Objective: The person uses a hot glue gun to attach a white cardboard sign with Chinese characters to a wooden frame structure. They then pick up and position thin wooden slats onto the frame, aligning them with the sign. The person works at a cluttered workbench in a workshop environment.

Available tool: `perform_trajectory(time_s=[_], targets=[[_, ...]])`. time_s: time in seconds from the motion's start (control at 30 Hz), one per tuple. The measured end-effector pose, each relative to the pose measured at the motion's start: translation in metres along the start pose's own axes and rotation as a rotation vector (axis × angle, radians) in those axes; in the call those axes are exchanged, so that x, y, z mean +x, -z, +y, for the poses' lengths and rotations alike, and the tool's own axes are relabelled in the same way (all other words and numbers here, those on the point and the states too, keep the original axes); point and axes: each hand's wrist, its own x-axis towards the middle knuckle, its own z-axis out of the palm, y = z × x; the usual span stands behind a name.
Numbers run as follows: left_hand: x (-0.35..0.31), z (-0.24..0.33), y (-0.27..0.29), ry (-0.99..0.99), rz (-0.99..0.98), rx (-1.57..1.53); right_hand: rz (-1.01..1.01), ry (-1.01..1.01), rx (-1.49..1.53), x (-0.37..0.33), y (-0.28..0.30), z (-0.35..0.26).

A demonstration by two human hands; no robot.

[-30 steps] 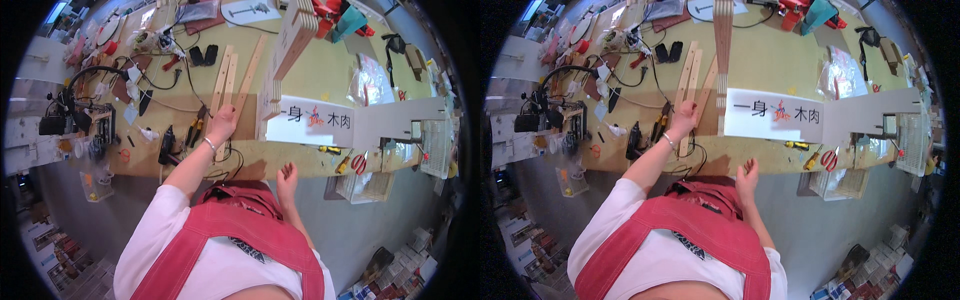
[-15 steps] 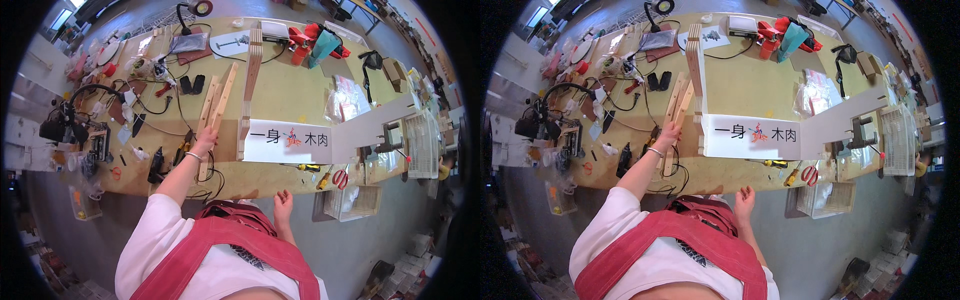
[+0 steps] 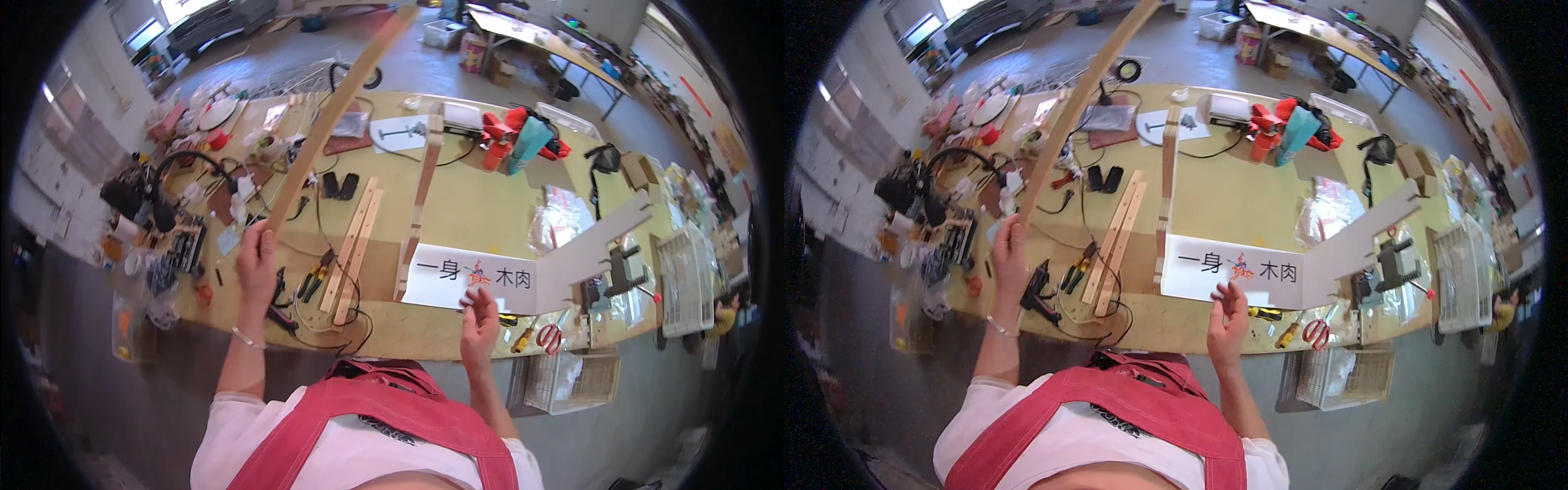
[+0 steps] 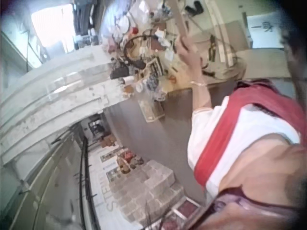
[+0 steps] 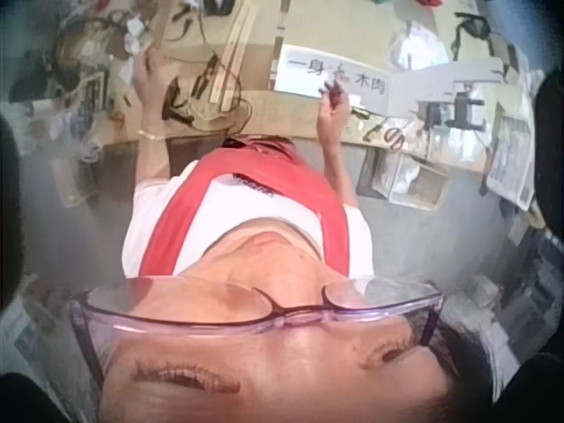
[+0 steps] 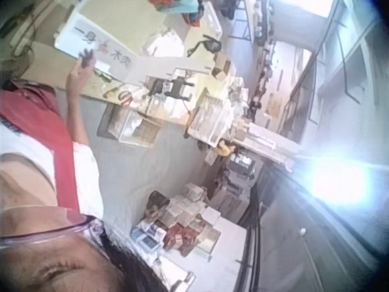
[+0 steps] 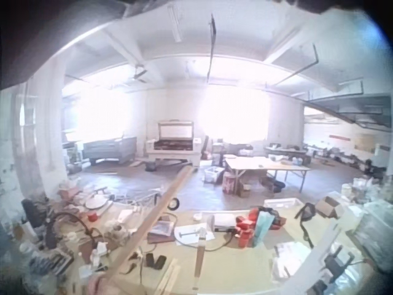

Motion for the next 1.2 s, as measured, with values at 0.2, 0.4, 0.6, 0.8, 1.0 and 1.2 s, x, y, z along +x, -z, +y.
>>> perform_trajectory(time_s=[0.2,0.4,0.6,0.8,1.0,1.2], targets=[[0.082,0.109,0.029,-0.550,-0.088,0.160,0.029,0.932,-0.644,0.061,-0.009,-0.193],[0.105,0.208,-0.027,-0.891,-0.142,0.142,0.264,1.247,-1.045,0.125,-0.012,-0.257],[0.108,0.246,-0.091,-0.939,-0.246,0.124,0.224,1.204,-1.092,0.200,0.048,-0.247],[0.102,0.275,-0.154,-0.940,-0.303,0.232,0.122,1.133,-1.034,0.257,0.110,-0.195],[0.104,0.283,-0.195,-0.840,-0.397,0.299,0.035,1.089,-0.988,0.276,0.135,-0.173],[0.097,0.286,-0.202,-0.758,-0.410,0.331,-0.022,1.077,-0.944,0.285,0.139,-0.162]])
